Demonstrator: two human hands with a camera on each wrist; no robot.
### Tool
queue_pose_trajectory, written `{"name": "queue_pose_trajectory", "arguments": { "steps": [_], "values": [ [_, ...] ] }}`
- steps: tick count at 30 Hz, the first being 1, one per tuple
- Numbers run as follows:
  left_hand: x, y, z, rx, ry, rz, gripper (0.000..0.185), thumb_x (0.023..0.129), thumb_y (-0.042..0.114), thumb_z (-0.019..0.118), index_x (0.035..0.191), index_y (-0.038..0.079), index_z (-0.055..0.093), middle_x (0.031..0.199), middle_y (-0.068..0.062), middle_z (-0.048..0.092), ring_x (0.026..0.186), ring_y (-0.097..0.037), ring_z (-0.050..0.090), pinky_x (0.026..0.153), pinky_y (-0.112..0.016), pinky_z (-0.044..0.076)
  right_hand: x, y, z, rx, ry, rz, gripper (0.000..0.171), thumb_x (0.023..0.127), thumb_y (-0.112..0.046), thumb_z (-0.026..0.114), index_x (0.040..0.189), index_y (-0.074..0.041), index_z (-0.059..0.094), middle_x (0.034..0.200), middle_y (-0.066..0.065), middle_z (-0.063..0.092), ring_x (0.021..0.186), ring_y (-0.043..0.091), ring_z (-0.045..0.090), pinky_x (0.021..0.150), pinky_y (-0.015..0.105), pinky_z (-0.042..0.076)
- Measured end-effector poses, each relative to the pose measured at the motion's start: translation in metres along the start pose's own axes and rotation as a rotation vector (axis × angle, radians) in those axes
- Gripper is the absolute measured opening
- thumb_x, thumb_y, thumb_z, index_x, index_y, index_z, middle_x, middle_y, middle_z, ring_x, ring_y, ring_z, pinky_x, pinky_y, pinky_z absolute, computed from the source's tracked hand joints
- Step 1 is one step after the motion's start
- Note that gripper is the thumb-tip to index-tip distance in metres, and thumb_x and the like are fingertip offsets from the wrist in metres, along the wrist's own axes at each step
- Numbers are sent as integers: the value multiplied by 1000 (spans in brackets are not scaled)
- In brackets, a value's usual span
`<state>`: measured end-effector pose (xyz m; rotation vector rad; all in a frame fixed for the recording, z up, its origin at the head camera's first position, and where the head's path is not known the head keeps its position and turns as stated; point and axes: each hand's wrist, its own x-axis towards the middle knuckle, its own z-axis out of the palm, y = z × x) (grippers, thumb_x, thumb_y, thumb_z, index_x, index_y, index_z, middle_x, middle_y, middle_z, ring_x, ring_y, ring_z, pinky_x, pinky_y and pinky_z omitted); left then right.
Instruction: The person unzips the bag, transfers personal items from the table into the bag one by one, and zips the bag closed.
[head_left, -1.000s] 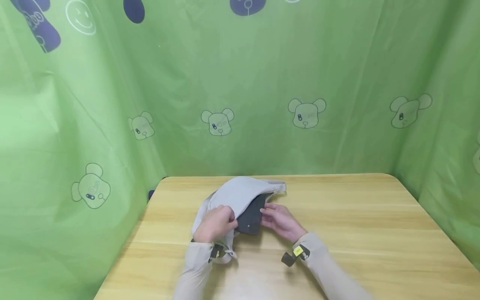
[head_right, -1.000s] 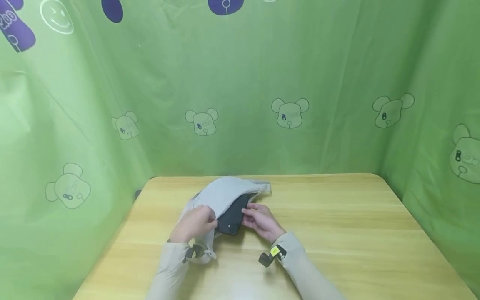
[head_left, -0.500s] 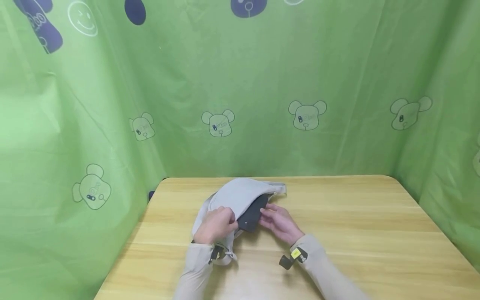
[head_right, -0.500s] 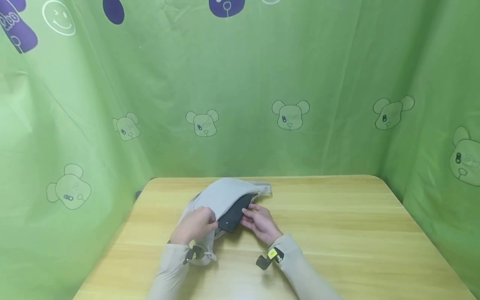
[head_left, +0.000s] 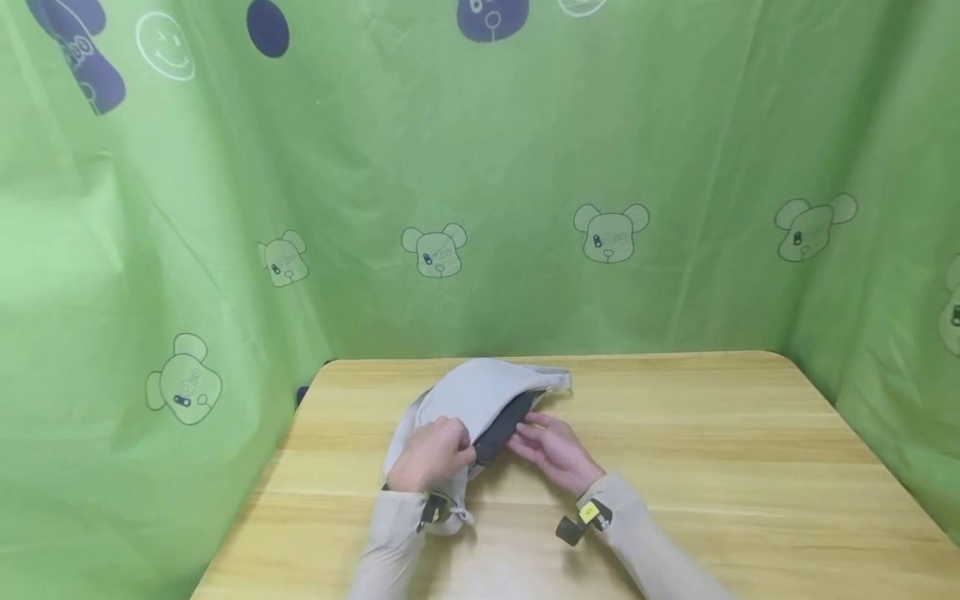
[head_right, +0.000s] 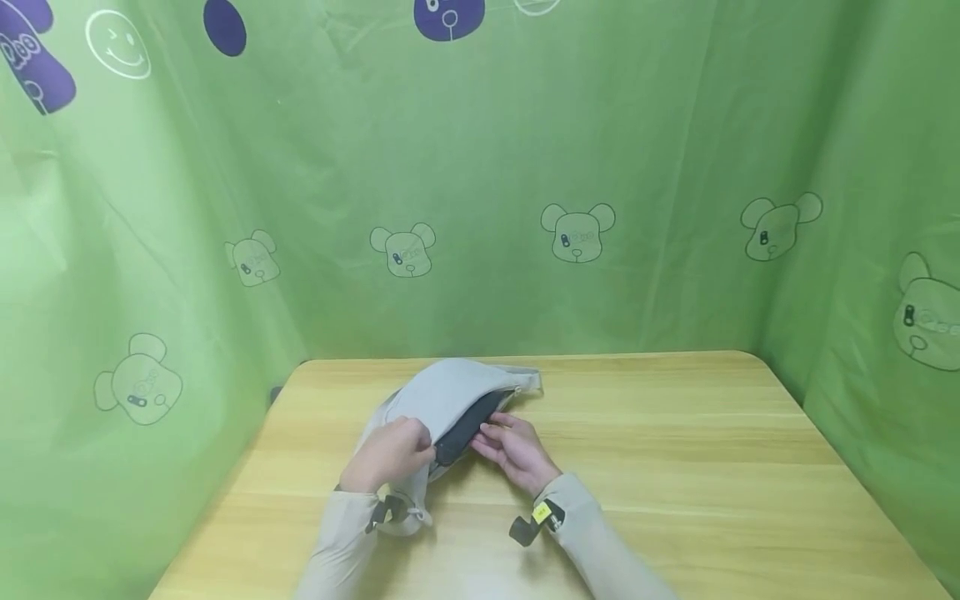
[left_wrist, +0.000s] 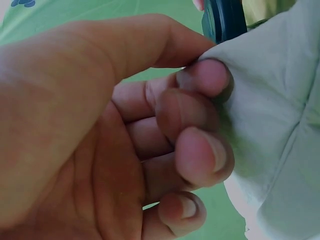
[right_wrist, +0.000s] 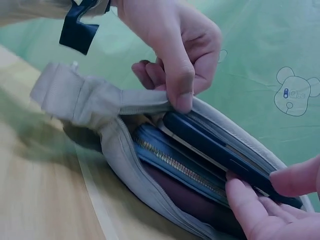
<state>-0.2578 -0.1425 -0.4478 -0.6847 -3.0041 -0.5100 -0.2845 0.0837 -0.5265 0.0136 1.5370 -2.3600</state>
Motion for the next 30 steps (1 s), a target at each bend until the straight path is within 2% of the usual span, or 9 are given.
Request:
{"name": "queue_pose_trajectory", "arguments": {
  "steps": [2, 4, 7, 10, 16, 25, 30],
  "values": [
    [0, 0, 0, 2, -1, -2, 42, 86, 17, 67, 51, 23, 44, 50, 12, 42, 48, -7, 40, 47, -25, 33, 0, -1, -1, -13, -15, -1, 60, 104, -1, 49, 155, 15, 21, 149, 32, 48, 109, 15, 70, 107, 33, 53],
    [0, 0, 1, 2, -5, -7, 42, 86, 17, 67, 51, 23, 43, 51, 12, 42, 48, -7, 40, 47, -25, 33, -1, -1, -2, -42, -16, 9, 59, 104, -3, 50, 154, 14, 25, 145, 29, 53, 109, 16, 70, 107, 36, 53],
    [0, 0, 2, 4, -9, -12, 42, 85, 17, 67, 51, 23, 43, 51, 12, 42, 48, -7, 39, 47, -25, 33, -2, -3, -4, -114, -24, 30, 62, 104, -10, 54, 153, 14, 26, 131, 20, 64, 110, 19, 70, 105, 39, 55],
    [-1, 0, 3, 4, -8, -12, 42, 85, 17, 67, 51, 24, 42, 50, 12, 41, 47, -7, 39, 46, -25, 32, -4, -5, -7, -157, -43, 39, 60, 104, -13, 55, 151, 13, 29, 121, 11, 65, 111, 22, 68, 103, 38, 56],
    [-1, -1, 3, -5, -12, -10, 43, 85, 16, 67, 51, 23, 42, 49, 12, 41, 46, -6, 38, 46, -25, 32, -7, -12, -10, -133, -117, 22, 40, 105, -13, 53, 137, 10, 45, 117, 7, 63, 111, 19, 67, 105, 35, 55],
    [0, 0, 1, 3, 0, 1, 46, 85, 16, 67, 50, 24, 40, 49, 13, 38, 47, -6, 37, 46, -24, 30, -9, -17, -9, -78, -167, 12, 50, 107, -19, 51, 144, 12, 38, 128, 15, 63, 119, 23, 67, 111, 38, 51],
    [0, 0, 0, -2, 10, 6, 45, 85, 16, 67, 51, 24, 41, 49, 13, 39, 47, -6, 38, 46, -24, 31, -9, -18, -6, -59, -147, 7, 55, 109, -22, 48, 150, 12, 32, 143, 29, 53, 124, 25, 64, 113, 37, 49]
  ]
}}
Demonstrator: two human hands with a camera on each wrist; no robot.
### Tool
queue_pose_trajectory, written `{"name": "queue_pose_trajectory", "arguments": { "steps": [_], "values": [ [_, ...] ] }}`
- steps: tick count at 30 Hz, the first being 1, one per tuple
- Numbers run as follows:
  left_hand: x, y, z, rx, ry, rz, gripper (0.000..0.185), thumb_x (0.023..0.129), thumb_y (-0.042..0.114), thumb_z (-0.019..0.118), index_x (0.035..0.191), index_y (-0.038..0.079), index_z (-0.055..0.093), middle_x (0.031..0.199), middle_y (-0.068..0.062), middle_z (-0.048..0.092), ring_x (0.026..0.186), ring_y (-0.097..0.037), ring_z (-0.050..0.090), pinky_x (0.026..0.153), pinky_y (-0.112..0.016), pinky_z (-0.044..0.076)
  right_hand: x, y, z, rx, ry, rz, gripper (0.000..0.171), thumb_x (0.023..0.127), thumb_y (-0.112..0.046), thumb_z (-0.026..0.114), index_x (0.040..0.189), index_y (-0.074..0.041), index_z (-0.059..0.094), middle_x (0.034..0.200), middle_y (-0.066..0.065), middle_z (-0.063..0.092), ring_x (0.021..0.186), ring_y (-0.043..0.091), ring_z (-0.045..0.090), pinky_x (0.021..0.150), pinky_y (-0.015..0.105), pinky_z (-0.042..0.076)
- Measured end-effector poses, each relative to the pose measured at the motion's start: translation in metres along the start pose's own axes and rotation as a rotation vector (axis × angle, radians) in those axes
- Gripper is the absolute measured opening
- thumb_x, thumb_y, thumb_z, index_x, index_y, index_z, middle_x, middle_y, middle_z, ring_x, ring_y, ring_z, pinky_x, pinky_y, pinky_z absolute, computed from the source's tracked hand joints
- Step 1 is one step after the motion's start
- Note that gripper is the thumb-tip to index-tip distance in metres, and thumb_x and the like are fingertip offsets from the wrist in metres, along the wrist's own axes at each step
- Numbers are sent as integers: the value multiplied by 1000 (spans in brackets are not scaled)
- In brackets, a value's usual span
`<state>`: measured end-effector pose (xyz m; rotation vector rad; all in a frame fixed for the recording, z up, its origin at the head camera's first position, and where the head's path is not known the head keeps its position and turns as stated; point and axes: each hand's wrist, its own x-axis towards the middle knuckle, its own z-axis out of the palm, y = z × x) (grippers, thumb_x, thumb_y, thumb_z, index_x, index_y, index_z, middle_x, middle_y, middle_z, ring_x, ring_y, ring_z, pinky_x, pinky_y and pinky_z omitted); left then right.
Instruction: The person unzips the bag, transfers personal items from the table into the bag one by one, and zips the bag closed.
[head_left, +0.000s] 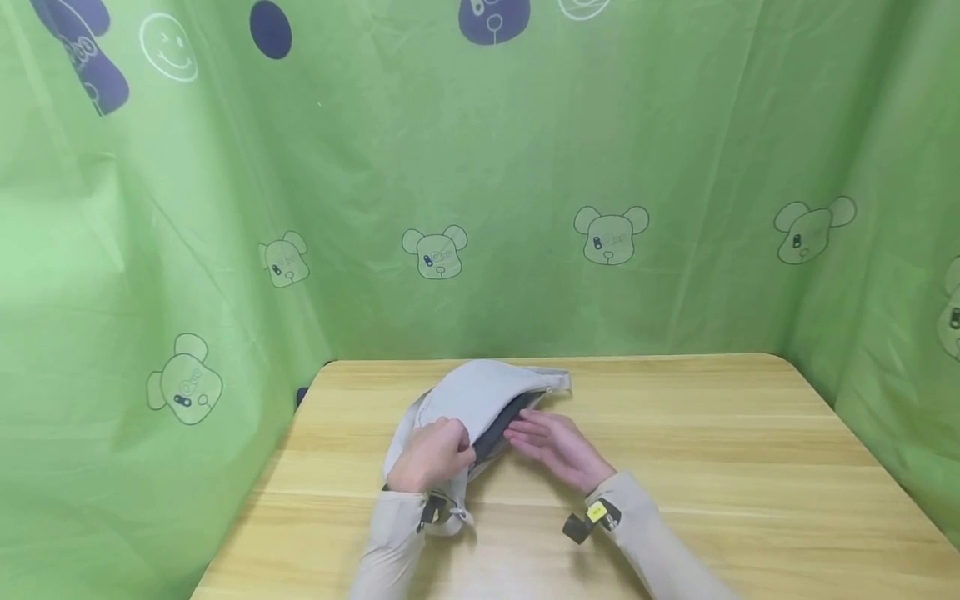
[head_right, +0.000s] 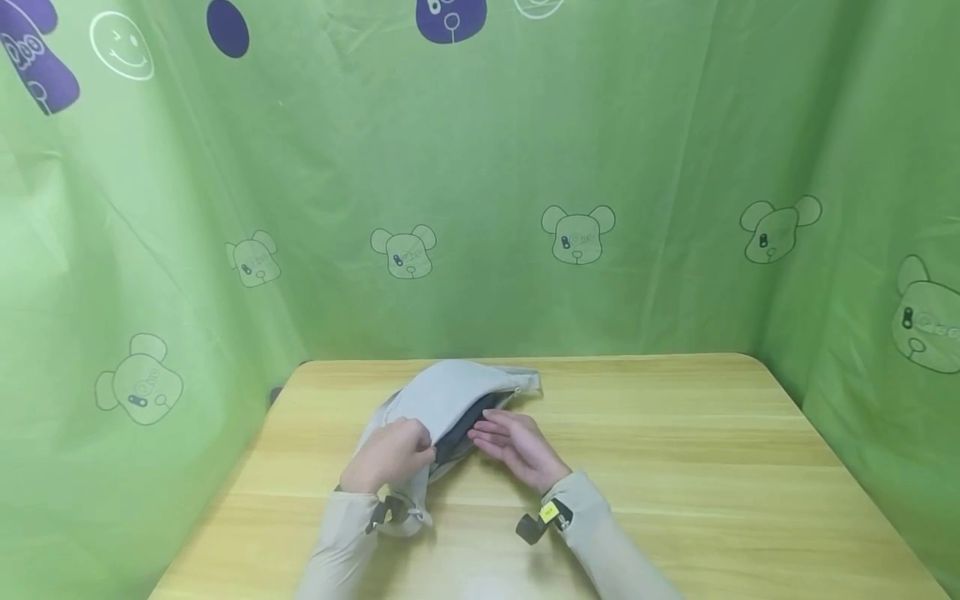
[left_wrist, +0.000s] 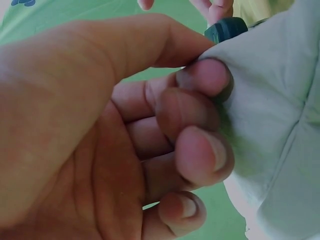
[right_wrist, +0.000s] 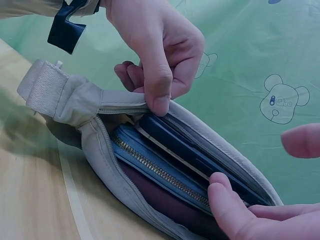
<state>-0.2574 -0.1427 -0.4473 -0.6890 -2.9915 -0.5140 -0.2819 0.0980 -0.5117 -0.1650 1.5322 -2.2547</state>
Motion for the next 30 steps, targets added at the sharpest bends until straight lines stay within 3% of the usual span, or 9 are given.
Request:
{"name": "queue_pose_trajectory", "arguments": {
  "steps": [5, 10, 20, 30],
  "values": [
    [0, -2, 0, 10, 12, 4, 44, 85, 16, 67, 51, 24, 41, 50, 12, 40, 48, -7, 39, 47, -24, 33, 1, 1, 2, 42, 0, -2, 61, 111, -23, 42, 157, 10, 20, 157, 40, 32, 130, 28, 62, 115, 36, 46],
    [0, -3, 0, 31, 19, -3, 43, 84, 15, 66, 51, 25, 39, 50, 12, 40, 48, -7, 39, 47, -25, 33, 1, 1, 3, 67, -32, 3, 64, 111, -25, 39, 159, 10, 13, 160, 41, 24, 143, 38, 50, 119, 37, 41],
    [-1, -1, 0, 46, 38, -1, 43, 81, 13, 66, 51, 24, 38, 50, 12, 38, 48, -8, 38, 46, -26, 31, 1, 1, 5, 181, -52, 17, 66, 111, -26, 37, 159, 9, 8, 163, 39, 16, 153, 43, 33, 125, 39, 32],
    [1, 0, 3, 43, 24, -26, 42, 84, 18, 68, 51, 24, 42, 49, 12, 41, 47, -8, 41, 46, -27, 33, 1, 3, 6, 154, -31, 14, 67, 111, -29, 39, 160, 8, 11, 163, 38, 18, 150, 42, 38, 125, 41, 32]
  ]
}}
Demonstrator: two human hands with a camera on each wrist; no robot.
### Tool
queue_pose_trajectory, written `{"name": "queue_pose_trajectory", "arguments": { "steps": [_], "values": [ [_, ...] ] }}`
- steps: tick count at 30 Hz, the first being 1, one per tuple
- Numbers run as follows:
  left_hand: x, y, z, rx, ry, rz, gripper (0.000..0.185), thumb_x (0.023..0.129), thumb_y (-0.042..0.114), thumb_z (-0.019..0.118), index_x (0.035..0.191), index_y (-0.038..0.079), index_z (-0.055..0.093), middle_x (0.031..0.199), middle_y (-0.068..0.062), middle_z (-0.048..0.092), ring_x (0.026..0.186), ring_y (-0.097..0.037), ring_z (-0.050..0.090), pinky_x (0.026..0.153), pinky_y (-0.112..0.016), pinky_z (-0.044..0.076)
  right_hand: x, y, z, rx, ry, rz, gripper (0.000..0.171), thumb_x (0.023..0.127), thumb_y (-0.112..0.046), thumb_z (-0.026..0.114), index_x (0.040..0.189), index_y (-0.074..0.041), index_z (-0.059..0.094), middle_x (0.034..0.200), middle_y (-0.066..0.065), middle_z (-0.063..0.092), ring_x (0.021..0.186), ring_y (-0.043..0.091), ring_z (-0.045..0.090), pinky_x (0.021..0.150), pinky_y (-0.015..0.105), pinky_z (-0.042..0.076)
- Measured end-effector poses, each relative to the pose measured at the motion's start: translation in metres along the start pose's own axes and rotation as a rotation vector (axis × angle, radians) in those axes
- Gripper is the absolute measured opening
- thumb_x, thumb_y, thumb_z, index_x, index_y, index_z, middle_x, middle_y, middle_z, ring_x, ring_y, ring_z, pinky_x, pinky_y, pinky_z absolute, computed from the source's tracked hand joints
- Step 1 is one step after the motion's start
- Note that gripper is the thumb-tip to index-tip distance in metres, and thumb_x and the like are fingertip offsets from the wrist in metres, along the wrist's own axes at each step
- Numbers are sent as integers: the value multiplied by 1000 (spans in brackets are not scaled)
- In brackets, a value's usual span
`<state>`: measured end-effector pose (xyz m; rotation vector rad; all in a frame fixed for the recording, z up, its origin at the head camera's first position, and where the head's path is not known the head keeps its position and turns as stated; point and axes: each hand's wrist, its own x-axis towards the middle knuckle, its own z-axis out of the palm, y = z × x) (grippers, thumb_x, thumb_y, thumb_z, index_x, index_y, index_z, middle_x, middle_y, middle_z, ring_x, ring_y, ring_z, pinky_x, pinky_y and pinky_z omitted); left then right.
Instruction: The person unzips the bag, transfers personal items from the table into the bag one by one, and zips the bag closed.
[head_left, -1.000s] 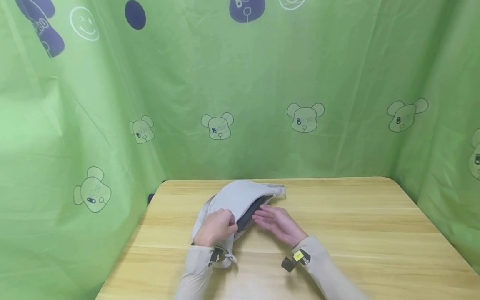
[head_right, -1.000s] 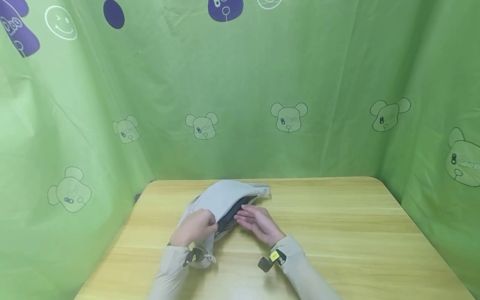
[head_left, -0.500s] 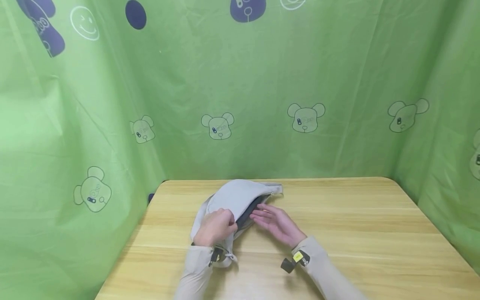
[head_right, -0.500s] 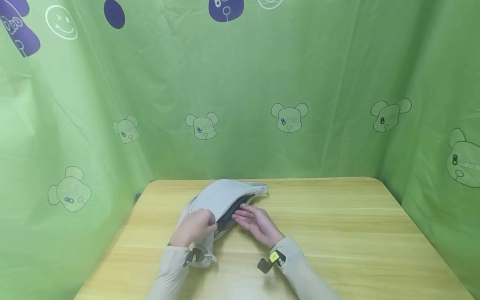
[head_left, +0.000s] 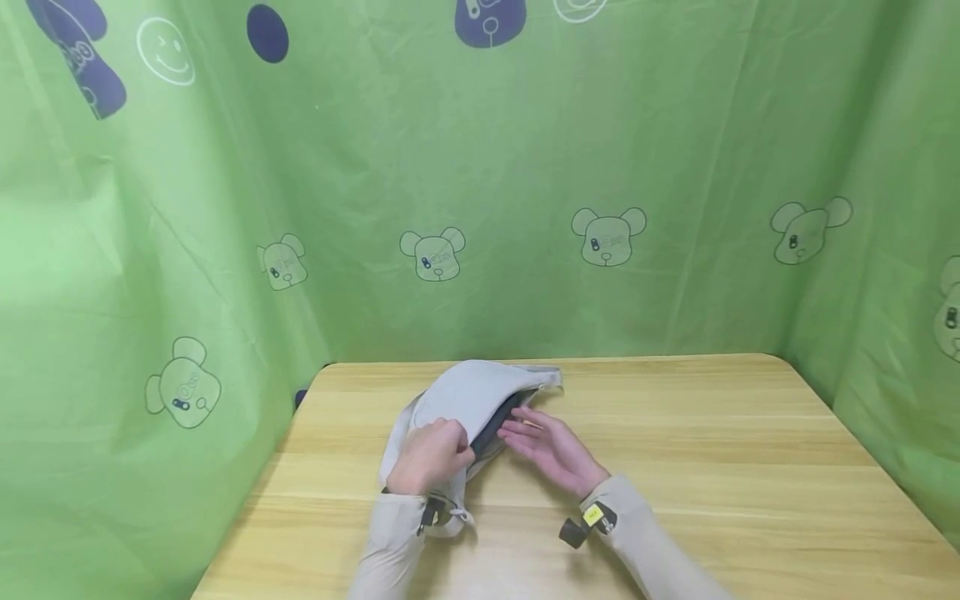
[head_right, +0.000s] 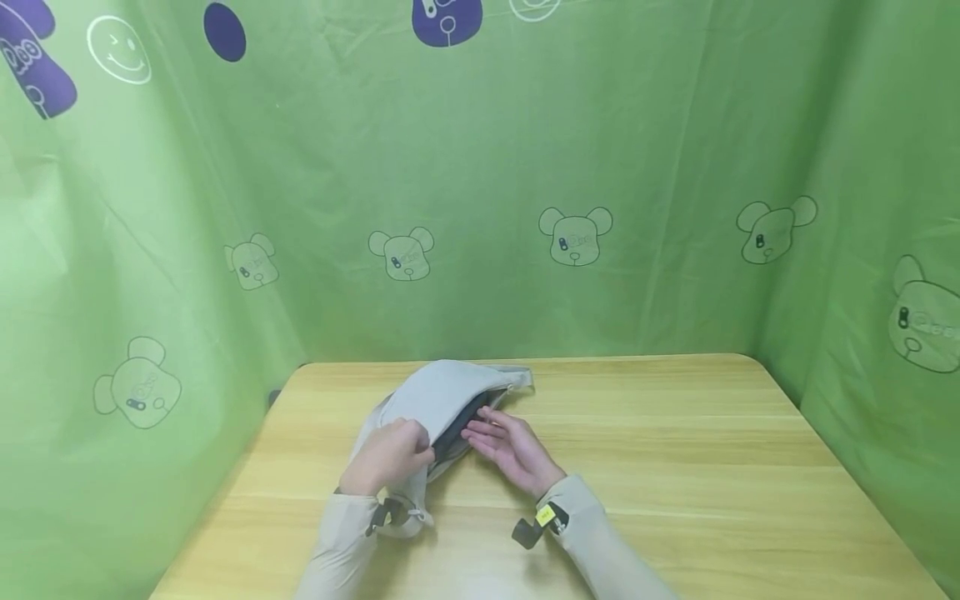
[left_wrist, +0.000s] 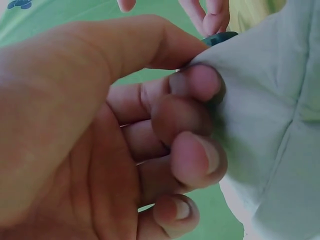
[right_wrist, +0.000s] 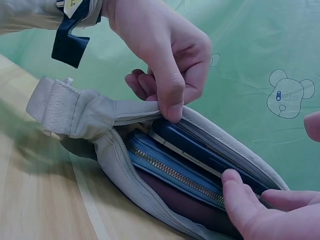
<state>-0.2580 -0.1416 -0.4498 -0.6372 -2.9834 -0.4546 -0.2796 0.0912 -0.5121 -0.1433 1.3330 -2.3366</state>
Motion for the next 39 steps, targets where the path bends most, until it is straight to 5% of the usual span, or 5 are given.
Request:
{"name": "queue_pose_trajectory", "arguments": {
  "steps": [9, 14, 19, 24, 39],
  "values": [
    [2, 5, 3, 68, 114, -42, 26, 85, 27, 73, 65, 21, 58, 62, 6, 60, 56, -12, 54, 52, -32, 42, 0, 2, 1, -44, 7, 2, 68, 111, -31, 38, 160, 7, 10, 163, 38, 19, 153, 45, 33, 127, 44, 29],
    [4, 7, 7, 71, 176, 2, 17, 86, 22, 72, 86, 16, 57, 68, 1, 61, 57, -18, 57, 52, -35, 44, 0, 2, 1, -38, 5, -3, 67, 111, -30, 37, 160, 8, 10, 163, 38, 19, 151, 45, 35, 126, 44, 30],
    [9, 8, 11, 60, 160, 48, 10, 88, 13, 69, 95, 14, 62, 78, -2, 69, 62, -20, 62, 53, -35, 45, 1, 3, 0, -9, 19, -1, 67, 111, -28, 41, 158, 10, 14, 162, 38, 21, 142, 38, 50, 123, 42, 36],
    [11, 10, 13, 75, 141, 92, 13, 86, 5, 67, 82, 17, 62, 81, 1, 71, 63, -18, 62, 54, -32, 46, 1, 3, 0, 13, 19, 5, 67, 110, -26, 42, 158, 11, 13, 161, 38, 21, 137, 33, 55, 121, 40, 39],
    [10, 18, 11, 25, 79, 148, 17, 89, 1, 65, 84, 17, 67, 79, 5, 68, 63, -7, 52, 57, -22, 43, 0, 1, 0, 5, -18, 6, 69, 111, -28, 40, 158, 11, 10, 163, 37, 17, 148, 41, 42, 123, 39, 35]
  ]
}}
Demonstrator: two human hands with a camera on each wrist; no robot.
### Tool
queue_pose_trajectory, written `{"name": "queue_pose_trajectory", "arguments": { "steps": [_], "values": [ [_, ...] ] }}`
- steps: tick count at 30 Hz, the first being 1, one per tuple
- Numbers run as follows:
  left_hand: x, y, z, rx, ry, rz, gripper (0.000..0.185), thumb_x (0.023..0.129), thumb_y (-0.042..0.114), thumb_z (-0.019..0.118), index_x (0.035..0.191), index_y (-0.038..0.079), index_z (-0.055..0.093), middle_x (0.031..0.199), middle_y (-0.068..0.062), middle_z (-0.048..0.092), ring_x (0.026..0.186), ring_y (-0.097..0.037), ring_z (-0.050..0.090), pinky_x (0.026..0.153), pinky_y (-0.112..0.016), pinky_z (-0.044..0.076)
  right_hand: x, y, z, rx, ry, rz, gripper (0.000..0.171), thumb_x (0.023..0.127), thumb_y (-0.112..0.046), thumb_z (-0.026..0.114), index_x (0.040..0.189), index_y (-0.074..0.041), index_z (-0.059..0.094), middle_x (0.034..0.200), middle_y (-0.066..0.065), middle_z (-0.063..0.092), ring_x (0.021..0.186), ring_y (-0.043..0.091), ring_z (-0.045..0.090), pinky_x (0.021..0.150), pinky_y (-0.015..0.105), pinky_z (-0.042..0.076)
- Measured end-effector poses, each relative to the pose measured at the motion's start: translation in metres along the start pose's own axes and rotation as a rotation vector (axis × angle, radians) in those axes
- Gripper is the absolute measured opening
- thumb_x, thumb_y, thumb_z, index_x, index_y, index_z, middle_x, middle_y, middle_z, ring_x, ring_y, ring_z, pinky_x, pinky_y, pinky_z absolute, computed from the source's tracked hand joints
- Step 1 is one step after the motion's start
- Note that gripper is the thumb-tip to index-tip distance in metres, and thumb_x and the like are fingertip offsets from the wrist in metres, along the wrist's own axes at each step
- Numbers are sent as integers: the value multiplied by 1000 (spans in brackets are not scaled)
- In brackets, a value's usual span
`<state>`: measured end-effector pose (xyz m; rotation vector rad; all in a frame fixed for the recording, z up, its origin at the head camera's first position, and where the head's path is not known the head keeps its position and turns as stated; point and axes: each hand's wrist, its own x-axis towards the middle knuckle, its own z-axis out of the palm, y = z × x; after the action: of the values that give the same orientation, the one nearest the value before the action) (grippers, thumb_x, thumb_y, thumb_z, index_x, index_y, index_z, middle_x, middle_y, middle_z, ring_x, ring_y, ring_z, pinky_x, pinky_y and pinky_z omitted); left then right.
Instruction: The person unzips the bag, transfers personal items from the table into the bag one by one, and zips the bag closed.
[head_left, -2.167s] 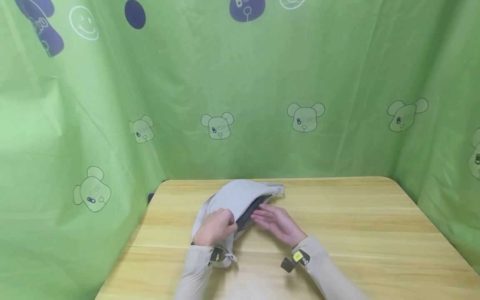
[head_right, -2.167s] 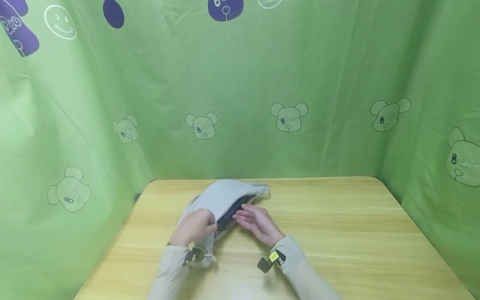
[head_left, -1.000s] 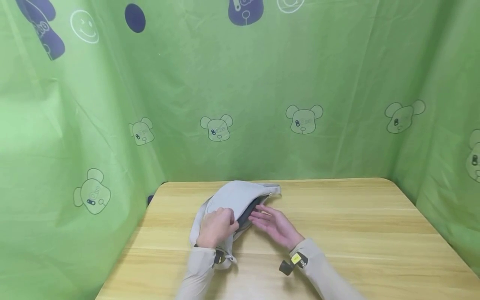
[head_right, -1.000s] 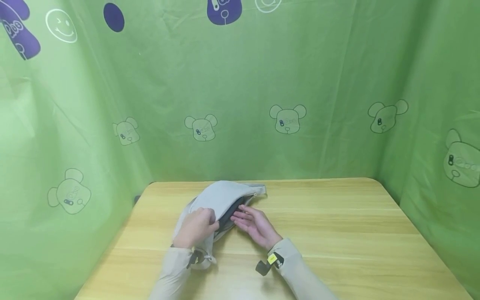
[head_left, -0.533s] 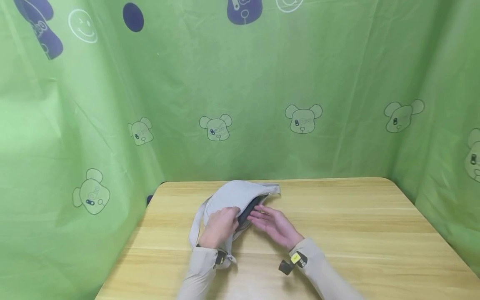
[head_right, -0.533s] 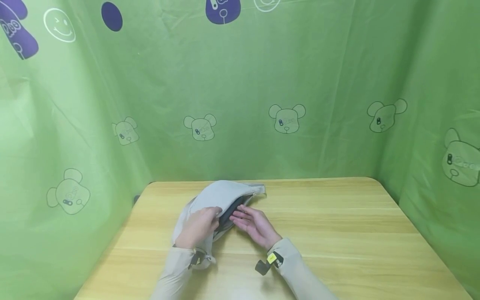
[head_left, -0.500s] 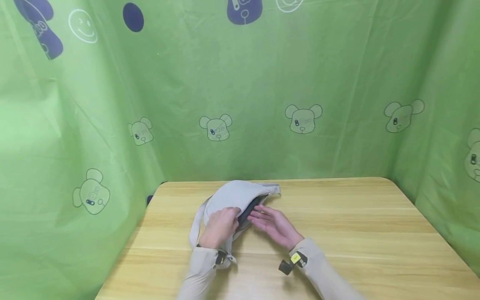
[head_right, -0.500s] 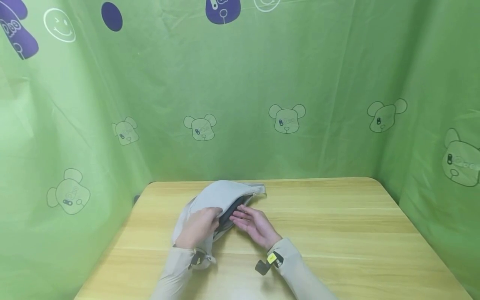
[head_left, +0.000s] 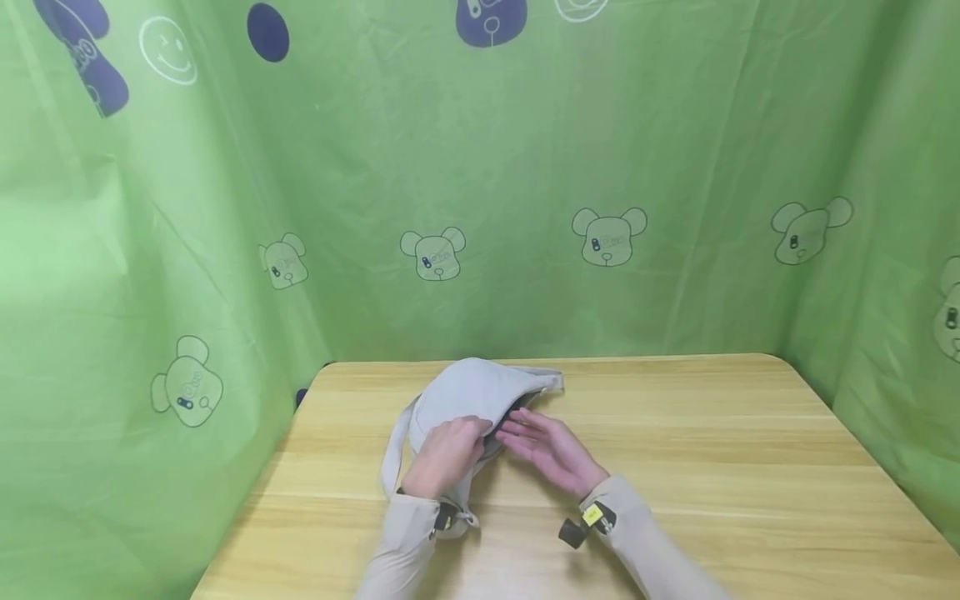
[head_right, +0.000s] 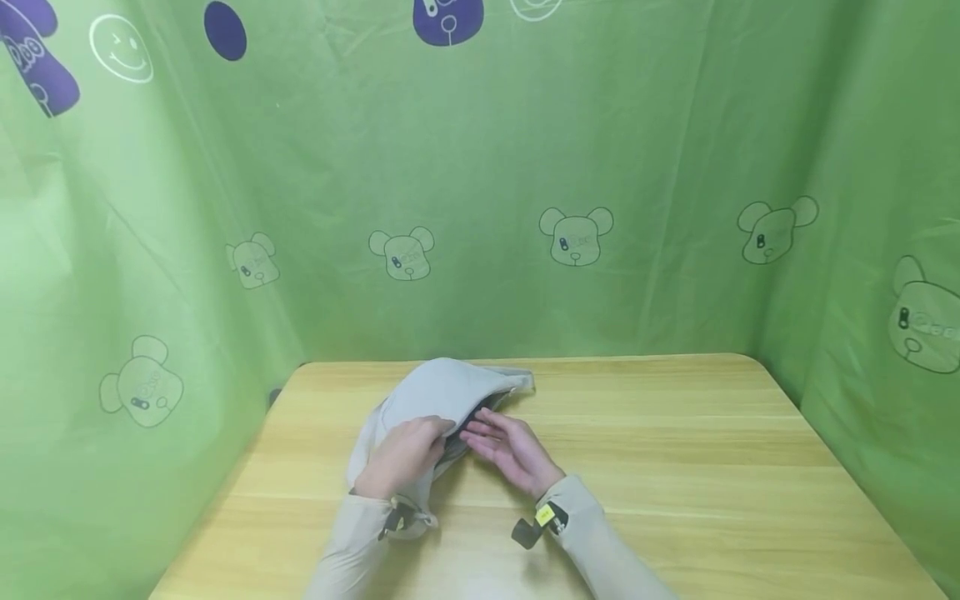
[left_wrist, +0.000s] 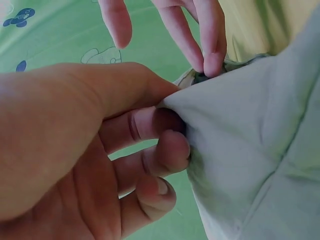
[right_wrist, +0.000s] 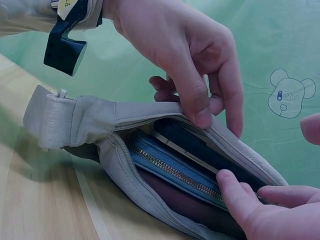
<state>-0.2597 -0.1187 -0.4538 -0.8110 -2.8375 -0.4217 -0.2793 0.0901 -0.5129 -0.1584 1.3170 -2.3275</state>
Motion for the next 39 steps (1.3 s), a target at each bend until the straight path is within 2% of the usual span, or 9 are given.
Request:
{"name": "queue_pose_trajectory", "arguments": {
  "steps": [5, 12, 16, 21, 24, 29, 31, 37, 39],
  "values": [
    [0, 0, 0, -17, -4, 26, 20, 91, 3, 66, 79, 19, 62, 80, 6, 68, 64, -7, 53, 59, -23, 46, 1, -1, -1, -12, -25, -2, 67, 112, -28, 37, 158, 12, 9, 163, 38, 15, 153, 44, 31, 126, 42, 30],
    [-2, -3, -1, -87, 14, 82, 21, 93, 1, 63, 80, 17, 62, 80, 4, 67, 67, -7, 54, 63, -23, 49, 4, -2, -6, -9, -75, 9, 70, 112, -30, 37, 159, 12, 7, 166, 37, 12, 154, 42, 29, 128, 46, 25],
    [-4, -6, -1, -112, 17, 94, 21, 94, 2, 62, 83, 19, 63, 86, 3, 71, 72, -8, 60, 70, -25, 54, 6, -1, -6, 71, -91, 18, 69, 112, -28, 37, 160, 10, 6, 168, 34, 9, 158, 43, 18, 129, 46, 21],
    [-3, -6, -2, -126, 12, 106, 18, 96, 3, 61, 89, 18, 67, 93, 2, 75, 80, -11, 67, 77, -27, 57, 10, 0, -5, 180, -147, 35, 70, 112, -29, 35, 160, 9, 1, 170, 31, 2, 161, 41, 4, 132, 46, 11],
    [-3, -6, -3, -133, 6, 101, 17, 96, 3, 62, 91, 17, 69, 94, 1, 76, 80, -11, 67, 77, -27, 57, 12, 1, -3, 196, -161, 41, 72, 112, -33, 36, 161, 8, 3, 170, 30, 4, 161, 39, 12, 132, 45, 10],
    [-3, -4, -4, -145, -20, 93, 18, 96, 3, 62, 84, 16, 66, 86, 1, 72, 71, -8, 60, 69, -23, 54, 14, 3, -3, 207, -167, 51, 73, 111, -38, 38, 161, 6, 9, 169, 27, 14, 147, 28, 45, 131, 44, 16],
    [-3, -4, -4, -148, -27, 88, 20, 95, 3, 62, 80, 16, 63, 82, 2, 71, 69, -7, 58, 67, -23, 52, 15, 4, -4, 218, -174, 62, 73, 111, -38, 37, 162, 5, 7, 169, 26, 14, 145, 27, 47, 131, 44, 16],
    [-2, -2, -3, -148, -43, 50, 20, 95, 7, 67, 78, 18, 62, 79, 6, 69, 66, -6, 57, 66, -24, 51, 14, 6, -6, 209, -149, 69, 75, 111, -36, 38, 161, 6, 0, 169, 30, 6, 160, 40, 13, 132, 45, 13],
    [-2, -1, -2, -140, -54, 34, 18, 94, 10, 69, 79, 18, 64, 77, 7, 68, 65, -6, 56, 65, -24, 51, 12, 5, -8, 124, -125, 64, 76, 111, -34, 40, 160, 9, 2, 167, 34, 9, 159, 43, 14, 131, 47, 18]
  ]
}}
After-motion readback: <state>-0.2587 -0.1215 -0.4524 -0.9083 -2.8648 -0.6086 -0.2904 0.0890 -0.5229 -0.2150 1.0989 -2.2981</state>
